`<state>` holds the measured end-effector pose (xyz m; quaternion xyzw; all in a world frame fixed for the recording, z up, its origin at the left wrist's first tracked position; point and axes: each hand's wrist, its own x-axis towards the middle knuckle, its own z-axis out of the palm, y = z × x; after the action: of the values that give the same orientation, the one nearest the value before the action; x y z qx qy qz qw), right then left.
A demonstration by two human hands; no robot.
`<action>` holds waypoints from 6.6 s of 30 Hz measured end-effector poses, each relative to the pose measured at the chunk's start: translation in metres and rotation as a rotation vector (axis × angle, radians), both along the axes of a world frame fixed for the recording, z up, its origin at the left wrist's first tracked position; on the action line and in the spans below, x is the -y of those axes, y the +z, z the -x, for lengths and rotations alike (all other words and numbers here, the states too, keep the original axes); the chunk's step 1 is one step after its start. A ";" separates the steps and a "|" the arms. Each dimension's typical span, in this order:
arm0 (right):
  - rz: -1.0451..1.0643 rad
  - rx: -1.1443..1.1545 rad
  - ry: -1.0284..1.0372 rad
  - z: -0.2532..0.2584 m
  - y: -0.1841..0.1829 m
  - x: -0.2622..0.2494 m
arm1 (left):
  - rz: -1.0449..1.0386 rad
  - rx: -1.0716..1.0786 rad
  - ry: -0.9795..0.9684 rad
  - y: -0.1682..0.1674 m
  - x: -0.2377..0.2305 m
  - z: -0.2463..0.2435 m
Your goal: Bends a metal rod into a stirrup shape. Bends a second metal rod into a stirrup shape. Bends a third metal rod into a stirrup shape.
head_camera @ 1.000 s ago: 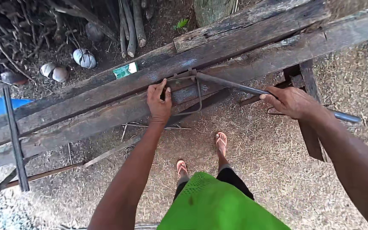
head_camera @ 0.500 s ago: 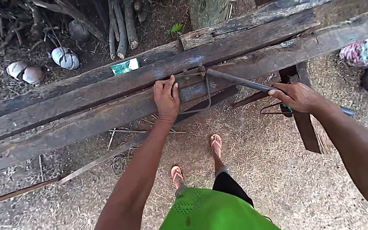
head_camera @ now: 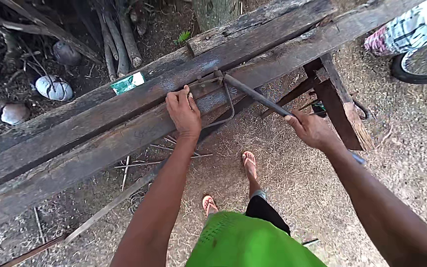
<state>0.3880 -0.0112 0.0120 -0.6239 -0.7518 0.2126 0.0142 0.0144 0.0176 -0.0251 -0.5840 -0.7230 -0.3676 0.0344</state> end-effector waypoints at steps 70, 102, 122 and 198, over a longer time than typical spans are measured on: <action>0.295 -0.619 -0.288 0.107 -0.020 0.158 | 0.021 -0.012 -0.008 0.002 -0.001 0.002; 0.357 -1.484 -0.615 0.277 -0.051 0.166 | -0.002 -0.029 0.011 -0.001 -0.002 0.000; 0.367 -1.372 -0.568 0.228 -0.054 0.160 | 0.011 -0.018 0.004 0.000 0.001 0.000; -0.015 -0.164 0.921 0.060 0.068 -0.064 | 0.446 1.223 1.339 -0.080 0.443 -0.128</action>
<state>0.3279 0.0525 0.0801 -0.2061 -0.9485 0.2400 -0.0178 0.1419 -0.4257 -0.1056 0.2562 -0.8554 -0.3674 -0.2603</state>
